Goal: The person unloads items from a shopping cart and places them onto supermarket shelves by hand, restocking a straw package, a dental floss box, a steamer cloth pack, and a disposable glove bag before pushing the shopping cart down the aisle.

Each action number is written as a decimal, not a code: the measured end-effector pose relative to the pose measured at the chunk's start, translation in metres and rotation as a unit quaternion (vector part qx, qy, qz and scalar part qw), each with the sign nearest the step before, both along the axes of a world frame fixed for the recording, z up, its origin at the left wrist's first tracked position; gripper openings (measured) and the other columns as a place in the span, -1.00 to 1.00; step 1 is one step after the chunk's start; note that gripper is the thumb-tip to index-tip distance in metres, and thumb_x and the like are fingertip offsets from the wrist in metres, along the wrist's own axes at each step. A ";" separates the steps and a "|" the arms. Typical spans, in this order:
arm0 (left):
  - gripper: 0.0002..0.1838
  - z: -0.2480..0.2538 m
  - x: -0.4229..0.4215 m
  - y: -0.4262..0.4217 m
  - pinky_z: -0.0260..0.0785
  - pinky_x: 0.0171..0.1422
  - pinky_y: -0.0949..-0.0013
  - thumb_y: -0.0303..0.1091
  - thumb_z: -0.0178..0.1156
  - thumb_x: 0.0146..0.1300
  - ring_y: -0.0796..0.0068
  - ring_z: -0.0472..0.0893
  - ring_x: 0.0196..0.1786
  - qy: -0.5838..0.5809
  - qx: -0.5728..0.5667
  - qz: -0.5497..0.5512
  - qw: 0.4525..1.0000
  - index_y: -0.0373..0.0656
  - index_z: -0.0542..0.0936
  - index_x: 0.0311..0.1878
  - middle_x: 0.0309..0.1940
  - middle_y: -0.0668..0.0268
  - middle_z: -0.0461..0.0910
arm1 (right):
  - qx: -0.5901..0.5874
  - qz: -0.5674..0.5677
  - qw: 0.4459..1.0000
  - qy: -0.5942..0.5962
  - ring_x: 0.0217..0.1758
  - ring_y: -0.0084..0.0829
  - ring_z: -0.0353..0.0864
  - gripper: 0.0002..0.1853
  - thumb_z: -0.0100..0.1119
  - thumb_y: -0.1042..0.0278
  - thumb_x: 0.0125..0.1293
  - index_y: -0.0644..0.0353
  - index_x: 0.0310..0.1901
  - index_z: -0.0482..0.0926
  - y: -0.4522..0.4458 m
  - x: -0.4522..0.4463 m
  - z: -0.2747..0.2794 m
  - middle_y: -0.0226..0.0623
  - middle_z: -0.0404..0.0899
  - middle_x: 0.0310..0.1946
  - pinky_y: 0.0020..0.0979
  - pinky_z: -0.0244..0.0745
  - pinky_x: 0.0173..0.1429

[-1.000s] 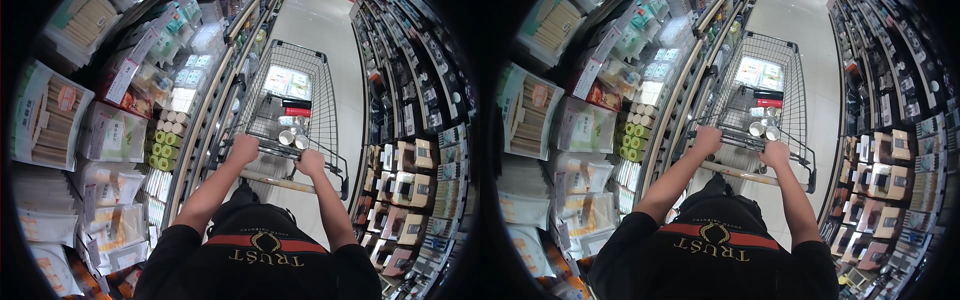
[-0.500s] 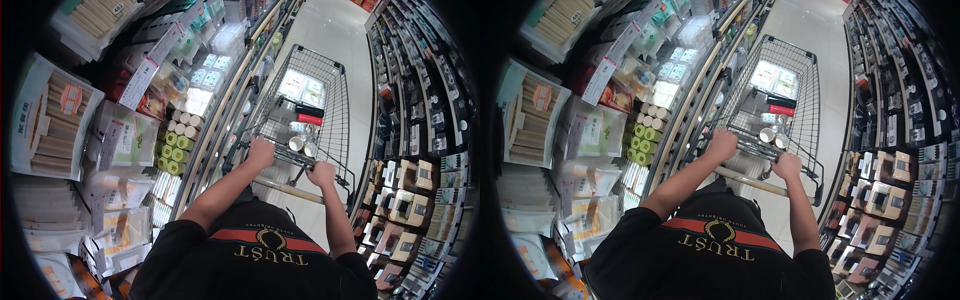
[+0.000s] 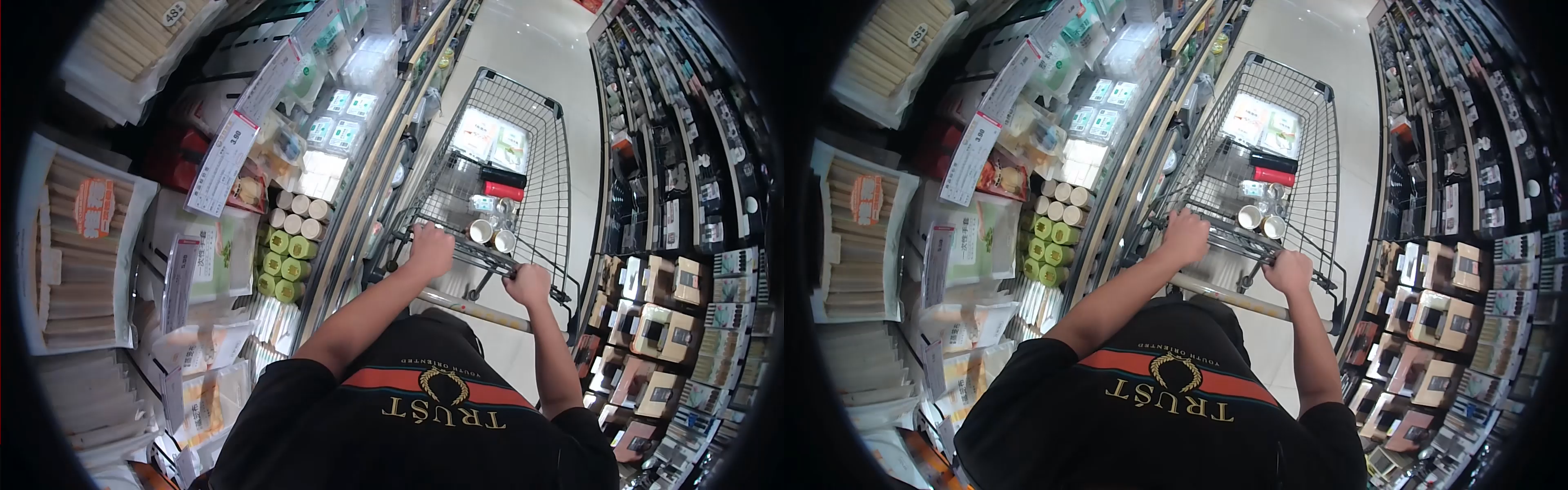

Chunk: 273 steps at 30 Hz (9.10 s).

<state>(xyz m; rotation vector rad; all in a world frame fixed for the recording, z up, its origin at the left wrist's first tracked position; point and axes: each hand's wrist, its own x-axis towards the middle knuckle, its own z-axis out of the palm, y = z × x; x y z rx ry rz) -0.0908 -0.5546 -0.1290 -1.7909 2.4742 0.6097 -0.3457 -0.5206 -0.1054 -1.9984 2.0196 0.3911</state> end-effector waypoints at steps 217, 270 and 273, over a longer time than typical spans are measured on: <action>-0.24 0.127 0.137 0.108 0.52 0.17 0.39 -0.45 0.61 0.02 0.50 0.68 0.05 0.725 -0.156 0.360 0.566 -0.28 0.43 0.28 0.01 0.23 0.70 | 0.094 0.436 0.697 -0.562 -0.01 -0.31 0.69 -0.06 0.68 0.04 -0.10 0.23 0.34 0.48 -0.105 0.247 0.155 -0.14 0.68 -0.02 -0.35 0.57 0.06; -0.23 0.067 0.039 0.006 0.48 -0.11 0.43 -0.38 0.40 0.26 0.43 0.59 0.09 0.480 -0.137 0.579 0.645 -0.11 0.27 0.50 0.25 0.13 0.44 | -0.260 0.699 0.666 0.019 0.32 -0.35 0.44 -0.43 0.20 0.39 0.27 0.15 0.35 0.45 -0.382 0.347 0.057 -0.40 0.62 0.14 -0.22 0.43 0.22; -0.24 0.069 0.038 0.006 0.49 -0.01 0.42 -0.47 0.35 0.29 0.46 0.60 0.09 0.477 -0.123 0.566 0.661 -0.16 0.21 0.50 0.27 0.13 0.41 | -0.299 0.689 0.660 -0.023 0.26 -0.36 0.50 -0.50 0.19 0.39 0.27 0.14 0.27 0.50 -0.386 0.351 0.055 -0.36 0.64 0.10 -0.33 0.55 0.09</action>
